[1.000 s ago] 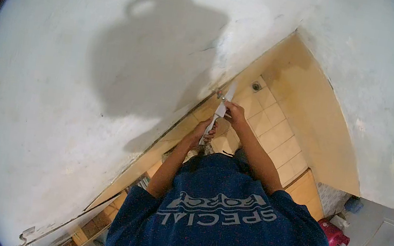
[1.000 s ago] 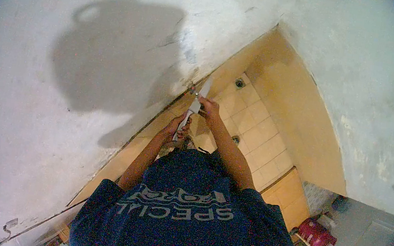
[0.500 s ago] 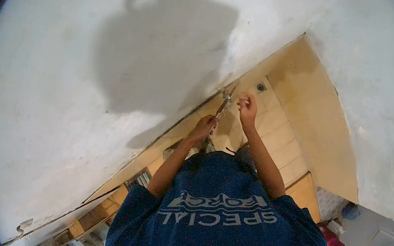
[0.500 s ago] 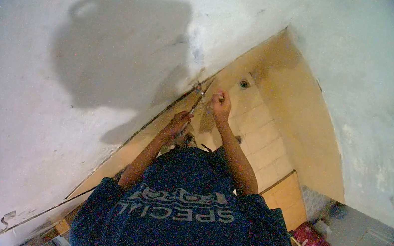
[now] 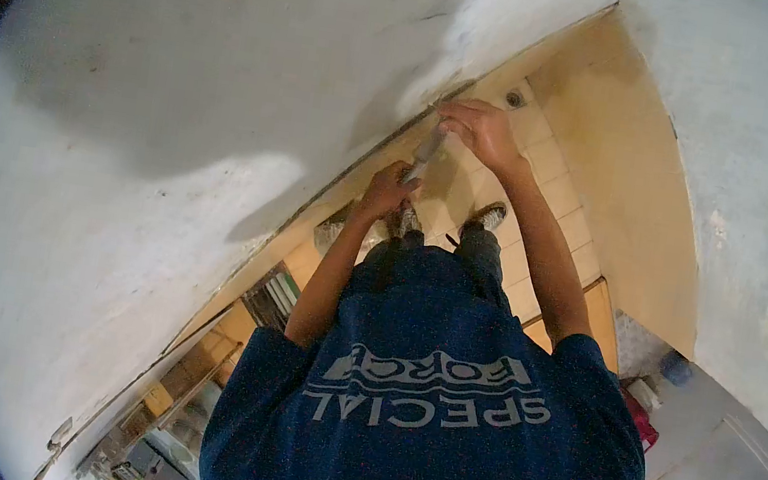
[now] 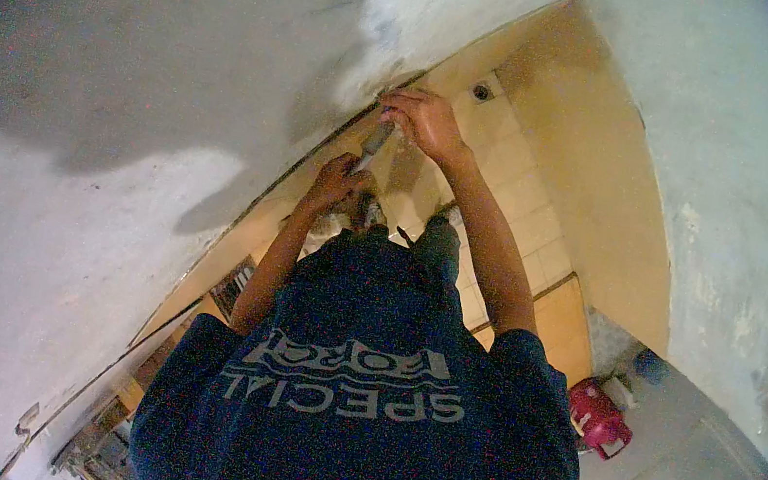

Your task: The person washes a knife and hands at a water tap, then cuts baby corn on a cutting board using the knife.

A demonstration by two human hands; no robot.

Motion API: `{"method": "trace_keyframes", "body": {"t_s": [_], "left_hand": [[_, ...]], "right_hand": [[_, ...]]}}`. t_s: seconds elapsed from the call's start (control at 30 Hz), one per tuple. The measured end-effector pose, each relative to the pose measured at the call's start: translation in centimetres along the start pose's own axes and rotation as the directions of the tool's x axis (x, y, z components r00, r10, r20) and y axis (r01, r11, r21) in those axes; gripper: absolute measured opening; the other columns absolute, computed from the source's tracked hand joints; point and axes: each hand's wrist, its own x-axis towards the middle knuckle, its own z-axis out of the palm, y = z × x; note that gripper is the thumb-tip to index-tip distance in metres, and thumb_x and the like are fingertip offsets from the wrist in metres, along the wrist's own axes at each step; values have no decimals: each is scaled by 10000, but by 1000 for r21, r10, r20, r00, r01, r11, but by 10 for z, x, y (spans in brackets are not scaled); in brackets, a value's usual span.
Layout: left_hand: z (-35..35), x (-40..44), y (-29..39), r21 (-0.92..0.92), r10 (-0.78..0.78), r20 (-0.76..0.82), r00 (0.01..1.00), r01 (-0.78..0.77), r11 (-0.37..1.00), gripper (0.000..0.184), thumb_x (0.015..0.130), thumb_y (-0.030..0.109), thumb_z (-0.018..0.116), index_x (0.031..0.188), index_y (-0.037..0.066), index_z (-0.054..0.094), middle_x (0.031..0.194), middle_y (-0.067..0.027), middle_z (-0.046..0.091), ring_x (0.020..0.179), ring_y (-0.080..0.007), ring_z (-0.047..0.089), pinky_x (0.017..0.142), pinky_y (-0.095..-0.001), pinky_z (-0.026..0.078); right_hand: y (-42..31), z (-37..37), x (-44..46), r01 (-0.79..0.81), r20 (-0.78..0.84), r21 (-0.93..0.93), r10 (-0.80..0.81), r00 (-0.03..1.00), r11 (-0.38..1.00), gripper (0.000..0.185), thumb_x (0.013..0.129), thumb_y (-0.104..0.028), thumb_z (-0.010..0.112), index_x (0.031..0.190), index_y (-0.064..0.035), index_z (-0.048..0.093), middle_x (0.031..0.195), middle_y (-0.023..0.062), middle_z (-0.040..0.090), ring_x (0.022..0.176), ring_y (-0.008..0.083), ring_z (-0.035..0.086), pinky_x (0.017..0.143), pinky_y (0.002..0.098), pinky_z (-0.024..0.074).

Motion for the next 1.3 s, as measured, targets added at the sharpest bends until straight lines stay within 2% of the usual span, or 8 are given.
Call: {"method": "trace_keyframes", "body": {"t_s": [0.2,0.3,0.5,0.93,1.0,1.07,1.2,1.3], "left_hand": [[1,-17,-30,150,64,-67,996,-54,987,554,931,365,792,1298,-21,637,993,-149,736,692,-208,721,683,-410,569],[9,-8,-61,316,288,-187,939,-220,923,562,929,370,788,1298,-25,635,1091,-190,706,725,-245,718,746,-426,567],[1,-33,-22,26,-57,-47,997,58,998,528,949,356,772,1282,-30,638,1206,-210,669,786,-272,714,767,-433,567],[39,-116,-42,-68,45,-152,987,-56,996,432,939,272,792,1191,-26,607,1013,-178,715,650,-222,702,612,-388,554],[59,-119,-54,-180,85,-148,985,-112,977,335,934,137,783,1155,-14,582,887,-150,706,565,-189,678,468,-352,508],[84,-138,-46,-253,73,-137,988,-106,962,319,948,129,759,1167,-11,574,867,-134,698,568,-181,671,473,-346,505],[139,-192,-14,-451,79,-25,997,-81,889,289,974,105,700,1202,12,549,891,-103,671,544,-157,617,465,-331,470],[189,-217,-30,-312,177,-44,983,-181,933,278,982,96,666,1217,34,531,867,-90,649,514,-145,568,448,-329,437]], "right_hand": [[-8,32,1,-168,-136,-111,153,979,979,224,887,-246,778,1010,-59,756,999,118,737,930,361,714,798,456,582],[-15,37,0,-281,-190,-86,261,946,956,221,872,-251,798,974,-62,743,938,127,713,891,364,713,769,457,579],[-28,47,-4,-366,-301,46,362,882,930,198,908,-254,787,1003,-85,748,961,126,705,836,368,710,741,456,566],[-60,93,-145,-363,-441,242,435,785,900,403,1019,-225,663,1397,-84,640,1384,211,672,1068,342,729,883,423,585],[-67,114,-209,-542,-346,157,560,753,825,403,1021,-216,685,1385,-50,633,1255,158,727,1027,276,723,868,350,569],[-80,118,-264,-656,-49,371,719,693,658,369,1065,-264,640,1341,-20,654,1180,115,748,1001,200,708,864,345,564],[-122,109,-310,-537,-21,614,692,722,578,328,1069,-237,634,1272,17,683,1074,132,776,904,198,728,830,347,580],[-169,83,-322,-429,-24,841,815,579,330,297,1052,-264,674,1153,11,718,958,77,768,833,132,689,758,311,561]]}}
